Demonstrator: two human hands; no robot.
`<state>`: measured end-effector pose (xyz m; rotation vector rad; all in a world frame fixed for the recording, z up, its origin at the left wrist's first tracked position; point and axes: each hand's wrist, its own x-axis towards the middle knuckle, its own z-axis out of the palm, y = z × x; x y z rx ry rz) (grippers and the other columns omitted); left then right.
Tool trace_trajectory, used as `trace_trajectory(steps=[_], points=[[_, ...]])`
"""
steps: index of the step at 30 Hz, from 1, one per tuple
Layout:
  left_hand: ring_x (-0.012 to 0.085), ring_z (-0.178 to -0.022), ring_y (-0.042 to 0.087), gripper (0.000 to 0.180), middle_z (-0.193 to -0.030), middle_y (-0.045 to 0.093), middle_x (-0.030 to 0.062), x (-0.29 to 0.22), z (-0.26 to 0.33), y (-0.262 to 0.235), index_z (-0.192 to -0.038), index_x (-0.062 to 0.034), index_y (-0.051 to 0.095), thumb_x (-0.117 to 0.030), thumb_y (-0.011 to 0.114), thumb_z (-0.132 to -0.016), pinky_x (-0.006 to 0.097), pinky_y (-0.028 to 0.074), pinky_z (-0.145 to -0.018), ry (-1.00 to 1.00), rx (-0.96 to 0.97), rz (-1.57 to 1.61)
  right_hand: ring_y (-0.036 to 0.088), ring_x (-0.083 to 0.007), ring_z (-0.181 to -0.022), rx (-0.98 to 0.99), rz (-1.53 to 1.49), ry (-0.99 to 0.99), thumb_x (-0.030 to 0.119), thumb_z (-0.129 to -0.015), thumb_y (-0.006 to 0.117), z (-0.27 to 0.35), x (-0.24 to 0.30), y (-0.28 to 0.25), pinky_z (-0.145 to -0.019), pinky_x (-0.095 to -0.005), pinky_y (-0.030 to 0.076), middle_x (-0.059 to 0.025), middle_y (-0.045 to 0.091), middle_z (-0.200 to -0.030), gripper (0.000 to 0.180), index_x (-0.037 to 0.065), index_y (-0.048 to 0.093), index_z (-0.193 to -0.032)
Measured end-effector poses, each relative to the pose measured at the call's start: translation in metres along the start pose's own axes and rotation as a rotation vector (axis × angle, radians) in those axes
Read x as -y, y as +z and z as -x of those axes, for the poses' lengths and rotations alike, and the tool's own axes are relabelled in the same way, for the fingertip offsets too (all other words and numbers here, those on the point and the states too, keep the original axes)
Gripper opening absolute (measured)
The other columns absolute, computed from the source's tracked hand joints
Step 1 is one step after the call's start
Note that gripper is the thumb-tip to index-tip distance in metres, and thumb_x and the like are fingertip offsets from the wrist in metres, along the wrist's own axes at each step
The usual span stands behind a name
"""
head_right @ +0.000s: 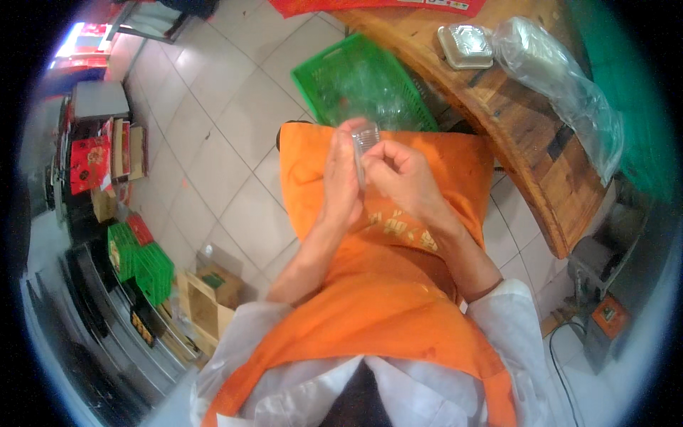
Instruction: The person sits on the floor and repeatedly assembles small, clear plastic containers by hand. They pick up a base and a lid from a green basket, press them together, and place the finished unit on a wooden table. The process is repetitive and involves handling the plastic parts one at a time.
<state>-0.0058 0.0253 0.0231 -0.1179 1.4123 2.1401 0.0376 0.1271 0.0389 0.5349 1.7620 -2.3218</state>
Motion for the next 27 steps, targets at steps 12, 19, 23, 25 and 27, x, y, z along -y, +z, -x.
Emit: trace_trajectory(steps=[12,19,23,25,27], points=[[0.0038,-0.068,0.041,0.034,-0.084,0.046,-0.0012,0.007,0.000,-0.007,-0.108,-0.0071,0.044,-0.033,0.046,-0.086,0.016,0.036,-0.057,0.160,-0.034,-0.049,0.046,-0.0019,-0.063,-0.064,0.216,-0.088,0.008,-0.078,0.053,0.001,-0.006,0.002,-0.056,-0.0175,0.038,0.0052,0.051,-0.068,0.007,0.002,0.055,-0.078],[0.0081,-0.078,0.044,0.039,-0.092,0.047,0.0035,0.005,0.003,-0.010,-0.112,-0.0052,0.040,-0.036,0.033,-0.089,0.021,0.039,-0.064,0.054,0.016,0.010,0.042,-0.0006,-0.055,0.010,0.055,0.030,0.010,-0.077,0.052,-0.001,0.000,0.002,-0.047,-0.0154,0.033,0.0045,0.052,-0.064,0.007,0.004,0.056,-0.077],[0.0075,-0.073,0.043,0.040,-0.091,0.046,0.0035,-0.002,0.005,-0.006,-0.114,-0.0055,0.039,-0.037,0.029,-0.090,0.020,0.039,-0.060,0.017,-0.011,0.020,0.038,-0.0009,-0.049,0.050,-0.055,0.067,0.011,-0.078,0.053,-0.005,-0.002,0.002,-0.043,-0.0153,0.029,0.0027,0.052,-0.063,0.008,0.005,0.055,-0.077],[0.0057,-0.068,0.042,0.041,-0.087,0.046,0.0017,-0.001,0.004,-0.008,-0.111,-0.0070,0.041,-0.040,0.036,-0.088,0.019,0.038,-0.057,0.010,-0.009,0.072,0.037,-0.0014,-0.048,0.054,-0.061,0.064,0.012,-0.079,0.052,-0.006,-0.003,0.001,-0.043,-0.0155,0.028,0.0020,0.052,-0.063,0.008,0.004,0.055,-0.077],[0.0048,-0.065,0.042,0.041,-0.084,0.046,0.0008,0.001,0.003,-0.009,-0.110,-0.0077,0.042,-0.042,0.039,-0.086,0.018,0.038,-0.055,0.004,-0.005,0.106,0.037,-0.0015,-0.048,0.072,-0.072,0.065,0.011,-0.080,0.052,-0.008,-0.004,0.001,-0.043,-0.0156,0.028,0.0017,0.052,-0.063,0.008,0.004,0.055,-0.077]])
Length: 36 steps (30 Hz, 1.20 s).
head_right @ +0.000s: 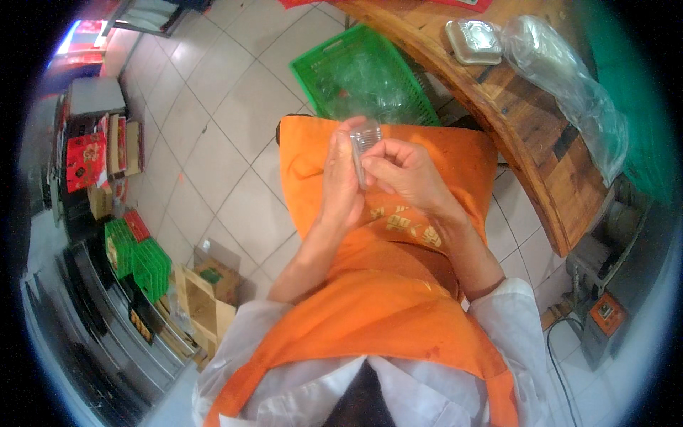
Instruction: The person sits on the floor and repeatedly assembles small, clear plastic containers by hand. They pick up a base and a lid from a green basket, press them together, and place the finished unit on a wooden table. The process is repetitive and involves handling the plastic parts one at a time.
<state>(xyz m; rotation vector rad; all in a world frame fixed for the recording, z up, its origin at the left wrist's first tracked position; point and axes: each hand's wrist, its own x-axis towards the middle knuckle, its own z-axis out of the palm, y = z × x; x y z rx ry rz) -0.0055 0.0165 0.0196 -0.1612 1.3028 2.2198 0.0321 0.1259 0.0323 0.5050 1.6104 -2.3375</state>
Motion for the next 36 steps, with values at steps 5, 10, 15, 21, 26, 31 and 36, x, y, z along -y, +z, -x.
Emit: trace_trajectory(steps=[5,10,15,21,26,31,36], points=[[0.0086,-0.080,0.044,0.041,-0.093,0.047,0.0040,0.000,0.000,-0.004,-0.114,-0.0055,0.038,-0.038,0.029,-0.090,0.022,0.040,-0.066,-0.008,0.022,-0.044,0.037,-0.0016,-0.049,0.032,-0.009,-0.008,0.011,-0.080,0.051,-0.003,-0.001,0.001,-0.043,-0.0158,0.028,0.0012,0.052,-0.064,0.009,0.004,0.055,-0.077],[0.0105,-0.084,0.045,0.042,-0.096,0.047,0.0045,0.002,-0.001,-0.003,-0.113,-0.0044,0.039,-0.038,0.031,-0.089,0.024,0.039,-0.072,0.011,-0.018,-0.114,0.042,-0.0022,-0.057,-0.143,0.253,-0.197,0.010,-0.076,0.052,-0.006,-0.014,0.007,-0.051,-0.0178,0.036,0.0022,0.049,-0.063,0.007,0.003,0.053,-0.075],[0.0115,-0.087,0.045,0.040,-0.099,0.047,0.0051,0.000,-0.002,-0.007,-0.111,-0.0040,0.042,-0.037,0.033,-0.089,0.025,0.038,-0.076,0.084,-0.051,-0.198,0.044,-0.0039,-0.061,-0.163,0.369,-0.169,0.008,-0.072,0.053,-0.012,-0.014,0.008,-0.054,-0.0208,0.038,0.0017,0.048,-0.062,0.008,0.002,0.049,-0.074],[0.0064,-0.079,0.044,0.036,-0.092,0.046,0.0012,-0.006,-0.012,-0.020,-0.111,-0.0073,0.042,-0.034,0.041,-0.087,0.020,0.039,-0.067,0.169,-0.156,-0.160,0.045,-0.0048,-0.059,-0.235,0.516,-0.284,0.008,-0.071,0.054,-0.016,-0.002,0.023,-0.053,-0.0209,0.039,-0.0008,0.050,-0.062,0.008,0.002,0.048,-0.072],[0.0119,-0.086,0.047,0.043,-0.102,0.046,0.0043,-0.026,-0.018,-0.051,-0.115,-0.0072,0.039,-0.041,0.028,-0.089,0.027,0.041,-0.073,0.158,-0.252,-0.033,0.050,-0.0114,-0.054,-0.399,0.686,-0.360,0.009,-0.072,0.053,-0.027,0.016,0.005,-0.053,-0.0243,0.041,-0.0046,0.052,-0.059,0.008,0.002,0.049,-0.074],[0.0131,-0.090,0.047,0.046,-0.102,0.046,0.0055,-0.025,-0.016,-0.035,-0.117,-0.0064,0.037,-0.042,0.027,-0.089,0.027,0.041,-0.074,0.158,-0.218,-0.065,0.056,-0.0232,-0.064,-0.435,0.896,-0.470,0.015,-0.078,0.051,-0.062,0.001,-0.016,-0.060,-0.0270,0.043,-0.0109,0.058,-0.071,0.018,-0.001,0.054,-0.087],[0.0134,-0.091,0.046,0.044,-0.101,0.046,0.0069,-0.021,-0.009,-0.027,-0.117,-0.0040,0.037,-0.038,0.030,-0.089,0.026,0.040,-0.075,0.176,-0.193,-0.257,0.044,-0.0033,-0.056,-0.122,0.465,-0.349,0.010,-0.083,0.049,-0.038,-0.015,0.009,-0.051,-0.0171,0.035,0.0019,0.052,-0.066,0.015,-0.001,0.056,-0.087]])
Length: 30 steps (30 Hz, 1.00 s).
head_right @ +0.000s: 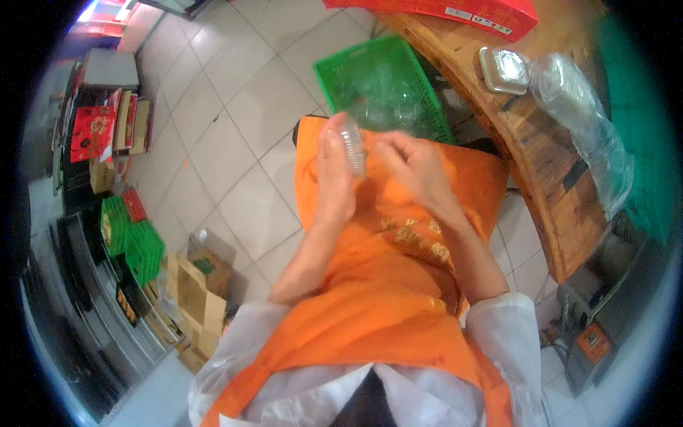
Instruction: The person sits on the floor and repeatedly assembles small, clear plastic containers by hand. They pick up a base and a lid from a green basket, press them together, and place the finished unit on a wooden table. The process is repetitive and involves handling the plastic parts one at a time.
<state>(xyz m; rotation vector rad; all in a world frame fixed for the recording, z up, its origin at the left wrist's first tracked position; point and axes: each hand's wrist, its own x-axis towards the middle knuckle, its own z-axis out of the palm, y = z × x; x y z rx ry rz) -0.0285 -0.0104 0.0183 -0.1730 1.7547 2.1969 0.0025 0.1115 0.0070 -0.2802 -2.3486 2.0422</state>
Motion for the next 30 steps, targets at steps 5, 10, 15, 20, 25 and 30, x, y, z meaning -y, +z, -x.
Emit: trace_trajectory(steps=[5,10,15,20,25,30], points=[[0.0111,-0.085,0.045,0.040,-0.098,0.046,0.0063,0.008,0.006,0.006,-0.114,-0.0032,0.040,-0.033,0.035,-0.089,0.023,0.038,-0.071,0.145,0.021,-0.063,0.044,0.0000,-0.057,0.145,-0.197,0.225,0.012,-0.080,0.052,0.016,0.030,0.001,-0.050,-0.0149,0.035,0.0054,0.054,-0.068,0.012,0.002,0.059,-0.083],[0.0090,-0.081,0.044,0.041,-0.096,0.047,0.0047,0.011,0.009,0.008,-0.113,-0.0040,0.041,-0.036,0.035,-0.089,0.022,0.038,-0.069,0.105,0.080,-0.024,0.045,-0.0013,-0.052,0.135,-0.123,0.246,0.011,-0.079,0.051,0.018,0.029,-0.004,-0.046,-0.0158,0.035,0.0041,0.054,-0.064,0.012,0.002,0.059,-0.080],[0.0087,-0.079,0.044,0.042,-0.093,0.047,0.0044,0.006,0.012,0.010,-0.112,-0.0043,0.042,-0.038,0.035,-0.088,0.023,0.038,-0.068,0.010,0.126,0.052,0.044,-0.0020,-0.049,0.143,-0.205,0.296,0.009,-0.079,0.051,0.019,0.031,-0.007,-0.043,-0.0162,0.032,0.0034,0.051,-0.059,0.012,0.001,0.060,-0.079],[0.0085,-0.075,0.044,0.039,-0.090,0.047,0.0037,0.009,0.008,0.010,-0.112,-0.0041,0.042,-0.034,0.035,-0.089,0.022,0.039,-0.065,0.092,0.077,-0.040,0.047,-0.0029,-0.050,0.104,-0.187,0.234,0.010,-0.079,0.051,0.022,0.031,-0.006,-0.045,-0.0171,0.037,0.0024,0.053,-0.062,0.013,0.000,0.059,-0.081],[0.0078,-0.075,0.043,0.034,-0.087,0.046,0.0031,0.011,0.010,0.008,-0.112,-0.0040,0.041,-0.028,0.037,-0.089,0.021,0.037,-0.064,0.097,0.103,-0.081,0.048,-0.0031,-0.051,0.103,-0.141,0.211,0.008,-0.079,0.050,0.023,0.027,-0.005,-0.046,-0.0173,0.038,0.0019,0.053,-0.062,0.012,-0.001,0.058,-0.081],[0.0074,-0.074,0.042,0.033,-0.087,0.046,0.0031,0.009,0.011,0.013,-0.112,-0.0039,0.041,-0.027,0.036,-0.089,0.021,0.036,-0.063,0.125,0.099,-0.052,0.049,-0.0031,-0.052,0.084,-0.159,0.229,0.008,-0.080,0.050,0.024,0.027,-0.006,-0.047,-0.0171,0.039,0.0020,0.054,-0.063,0.013,-0.001,0.058,-0.083]])
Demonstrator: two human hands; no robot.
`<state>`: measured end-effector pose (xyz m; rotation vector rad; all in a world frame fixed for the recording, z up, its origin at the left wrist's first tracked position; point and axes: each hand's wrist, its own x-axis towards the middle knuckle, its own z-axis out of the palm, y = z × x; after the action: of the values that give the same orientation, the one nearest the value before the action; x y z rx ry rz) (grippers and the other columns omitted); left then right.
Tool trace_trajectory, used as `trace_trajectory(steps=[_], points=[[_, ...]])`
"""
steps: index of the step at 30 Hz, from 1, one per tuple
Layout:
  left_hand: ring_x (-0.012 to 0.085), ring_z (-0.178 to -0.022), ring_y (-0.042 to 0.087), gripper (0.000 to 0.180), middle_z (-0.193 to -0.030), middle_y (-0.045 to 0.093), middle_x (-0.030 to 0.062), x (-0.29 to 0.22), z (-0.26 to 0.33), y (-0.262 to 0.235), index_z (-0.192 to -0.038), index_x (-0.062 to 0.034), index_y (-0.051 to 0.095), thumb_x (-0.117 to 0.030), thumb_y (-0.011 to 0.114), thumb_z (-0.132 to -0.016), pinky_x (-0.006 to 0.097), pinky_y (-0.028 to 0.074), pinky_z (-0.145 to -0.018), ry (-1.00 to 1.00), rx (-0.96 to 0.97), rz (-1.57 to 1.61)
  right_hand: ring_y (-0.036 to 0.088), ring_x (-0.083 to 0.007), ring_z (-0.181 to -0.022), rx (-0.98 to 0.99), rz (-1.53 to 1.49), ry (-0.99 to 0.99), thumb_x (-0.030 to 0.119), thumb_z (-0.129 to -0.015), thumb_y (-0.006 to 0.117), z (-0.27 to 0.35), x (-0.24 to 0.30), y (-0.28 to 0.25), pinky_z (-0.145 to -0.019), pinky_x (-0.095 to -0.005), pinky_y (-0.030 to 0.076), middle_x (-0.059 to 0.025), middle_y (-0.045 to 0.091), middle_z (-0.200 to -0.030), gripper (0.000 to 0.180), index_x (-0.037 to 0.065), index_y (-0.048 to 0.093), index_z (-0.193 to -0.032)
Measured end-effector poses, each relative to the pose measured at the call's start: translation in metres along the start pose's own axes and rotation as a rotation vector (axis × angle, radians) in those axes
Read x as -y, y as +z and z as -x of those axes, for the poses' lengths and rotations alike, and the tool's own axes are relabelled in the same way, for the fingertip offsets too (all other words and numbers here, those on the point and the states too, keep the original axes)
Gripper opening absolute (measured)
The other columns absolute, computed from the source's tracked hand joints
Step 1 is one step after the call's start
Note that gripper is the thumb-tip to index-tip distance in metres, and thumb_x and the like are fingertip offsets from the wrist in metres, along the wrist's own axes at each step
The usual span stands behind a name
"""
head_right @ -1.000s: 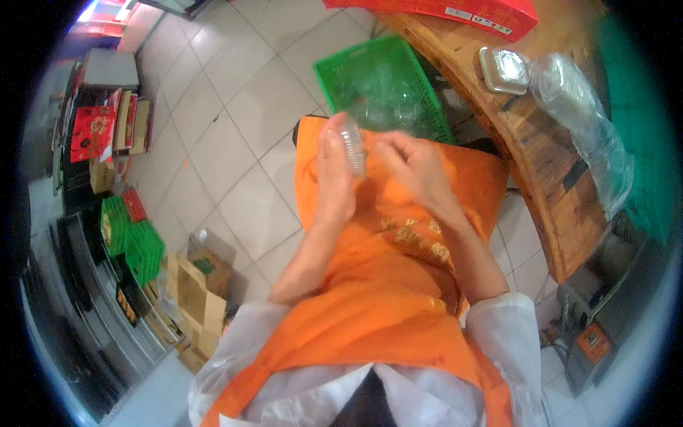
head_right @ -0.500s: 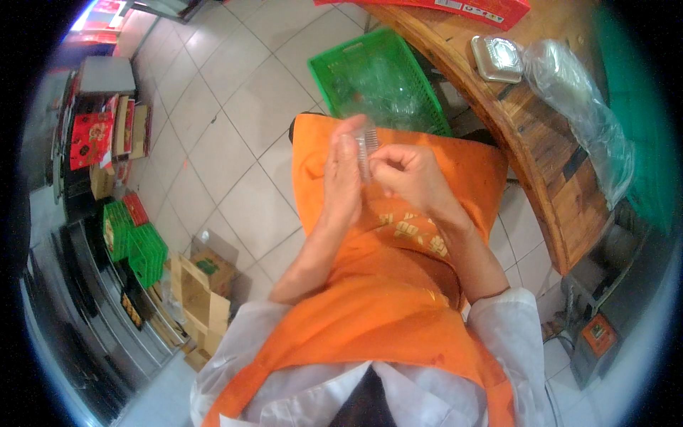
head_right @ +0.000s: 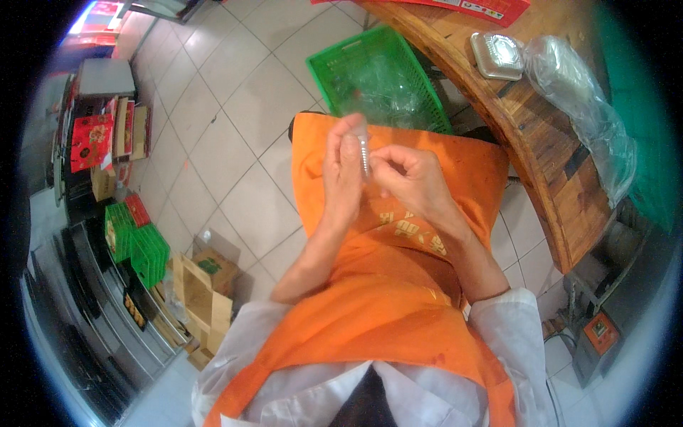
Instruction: The person sits on the floor and repeatedly assembles small, clear plastic containers by hand. They pick up a base and a lid from a green basket, press them together, and place the finished unit on a wooden table. The process is repetitive and involves handling the plastic parts one at a time.
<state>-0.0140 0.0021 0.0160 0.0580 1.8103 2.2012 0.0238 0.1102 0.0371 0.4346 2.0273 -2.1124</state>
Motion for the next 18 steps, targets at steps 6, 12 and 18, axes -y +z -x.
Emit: trace_trajectory(steps=[6,12,18], points=[[0.0069,-0.073,0.042,0.033,-0.086,0.046,0.0024,0.0063,-0.0014,-0.0027,-0.112,-0.0039,0.041,-0.028,0.037,-0.089,0.020,0.036,-0.062,0.030,-0.018,-0.010,0.048,-0.0031,-0.052,-0.002,0.003,-0.021,0.006,-0.080,0.051,0.0019,0.0013,0.0035,-0.046,-0.0166,0.037,0.0017,0.053,-0.063,0.012,-0.002,0.059,-0.083],[0.0059,-0.071,0.042,0.035,-0.083,0.046,0.0013,0.0055,0.0002,-0.0032,-0.112,-0.0048,0.041,-0.031,0.038,-0.088,0.018,0.036,-0.060,-0.018,0.006,0.003,0.048,-0.0033,-0.051,-0.030,-0.005,-0.005,0.004,-0.079,0.051,0.0028,-0.0005,0.0040,-0.045,-0.0161,0.037,0.0011,0.053,-0.062,0.011,-0.002,0.059,-0.082],[0.0063,-0.070,0.042,0.041,-0.083,0.046,0.0012,-0.0005,0.0030,-0.0011,-0.112,-0.0050,0.042,-0.038,0.039,-0.087,0.020,0.037,-0.061,-0.069,0.020,0.099,0.050,-0.0039,-0.052,0.034,-0.055,0.088,0.008,-0.079,0.051,0.0002,0.0010,-0.0025,-0.046,-0.0172,0.038,0.0010,0.056,-0.064,0.013,-0.001,0.059,-0.083]])
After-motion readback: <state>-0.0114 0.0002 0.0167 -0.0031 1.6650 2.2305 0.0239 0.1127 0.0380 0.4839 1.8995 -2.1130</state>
